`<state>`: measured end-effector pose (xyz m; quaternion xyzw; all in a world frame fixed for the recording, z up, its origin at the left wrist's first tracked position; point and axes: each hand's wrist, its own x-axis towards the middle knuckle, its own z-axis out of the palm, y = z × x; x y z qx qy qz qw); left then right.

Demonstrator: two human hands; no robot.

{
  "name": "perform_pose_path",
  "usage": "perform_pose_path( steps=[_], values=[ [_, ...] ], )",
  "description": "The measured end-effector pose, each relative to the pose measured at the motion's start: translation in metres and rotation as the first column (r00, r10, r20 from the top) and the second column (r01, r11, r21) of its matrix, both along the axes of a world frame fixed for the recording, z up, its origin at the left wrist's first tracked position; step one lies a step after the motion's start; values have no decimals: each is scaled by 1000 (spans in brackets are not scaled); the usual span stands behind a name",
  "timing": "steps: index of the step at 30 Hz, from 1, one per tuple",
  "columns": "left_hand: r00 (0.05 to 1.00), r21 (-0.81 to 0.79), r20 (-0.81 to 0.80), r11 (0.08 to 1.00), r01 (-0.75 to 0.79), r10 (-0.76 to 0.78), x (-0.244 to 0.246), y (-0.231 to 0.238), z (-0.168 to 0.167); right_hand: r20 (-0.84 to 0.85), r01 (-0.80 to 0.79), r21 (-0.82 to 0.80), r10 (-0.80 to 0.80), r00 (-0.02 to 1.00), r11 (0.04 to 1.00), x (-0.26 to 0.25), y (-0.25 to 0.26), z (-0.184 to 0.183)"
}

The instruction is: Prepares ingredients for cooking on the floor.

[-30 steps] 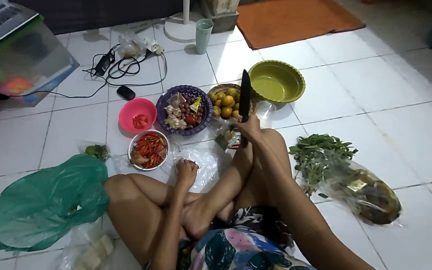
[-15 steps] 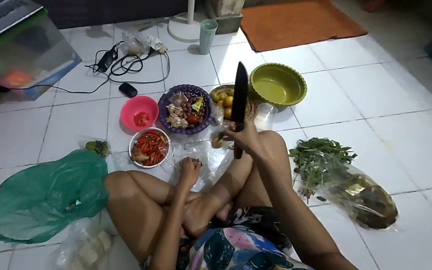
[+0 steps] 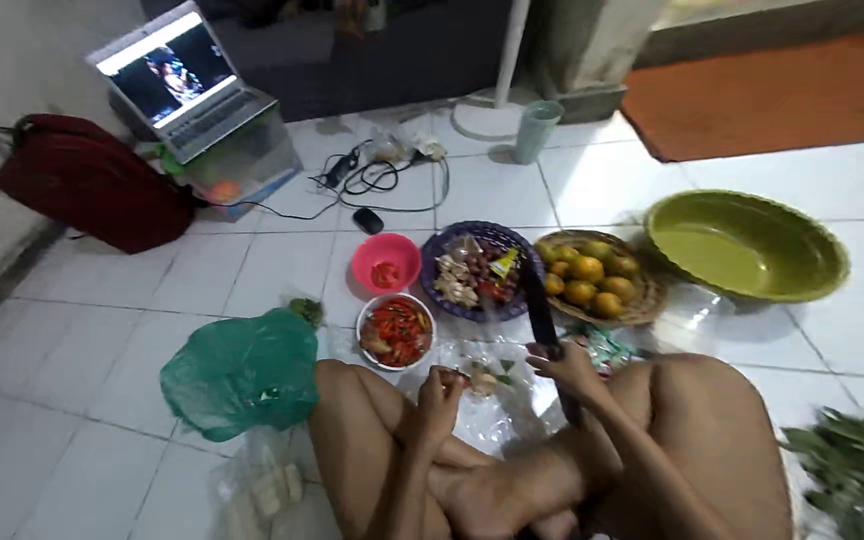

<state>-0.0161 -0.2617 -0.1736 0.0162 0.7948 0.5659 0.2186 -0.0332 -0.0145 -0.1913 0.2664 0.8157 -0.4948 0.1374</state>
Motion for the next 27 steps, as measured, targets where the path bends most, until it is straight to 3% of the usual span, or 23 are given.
perform_pose_path(
  steps=[4, 7, 9, 13, 17, 21, 27],
  values=[
    [996, 81, 81, 995, -55, 48, -8, 3, 2, -76, -68, 175, 82, 994, 982, 9, -8, 17],
    [951, 289, 288, 936, -202, 117, -11, 11, 8, -234, -82, 321, 163, 958, 944, 22, -19, 32],
    [929, 419, 354, 869, -262, 110, -9, 13, 14, -253, -105, 359, 205, 946, 928, 30, -25, 43],
    [944, 458, 315, 856, -241, 98, -8, 17, 22, -180, -188, 237, 233, 956, 953, 47, -35, 70],
    [922, 375, 336, 871, -317, 191, -9, 21, 34, -298, -232, 95, 250, 921, 968, 63, -43, 62],
    [924, 388, 307, 857, -339, 226, -6, 21, 42, -349, -301, -53, 265, 899, 952, 71, -53, 69],
    [905, 427, 345, 816, -389, 251, -4, 23, 55, -491, -393, 84, 381, 783, 916, 77, -68, 60]
  ],
)
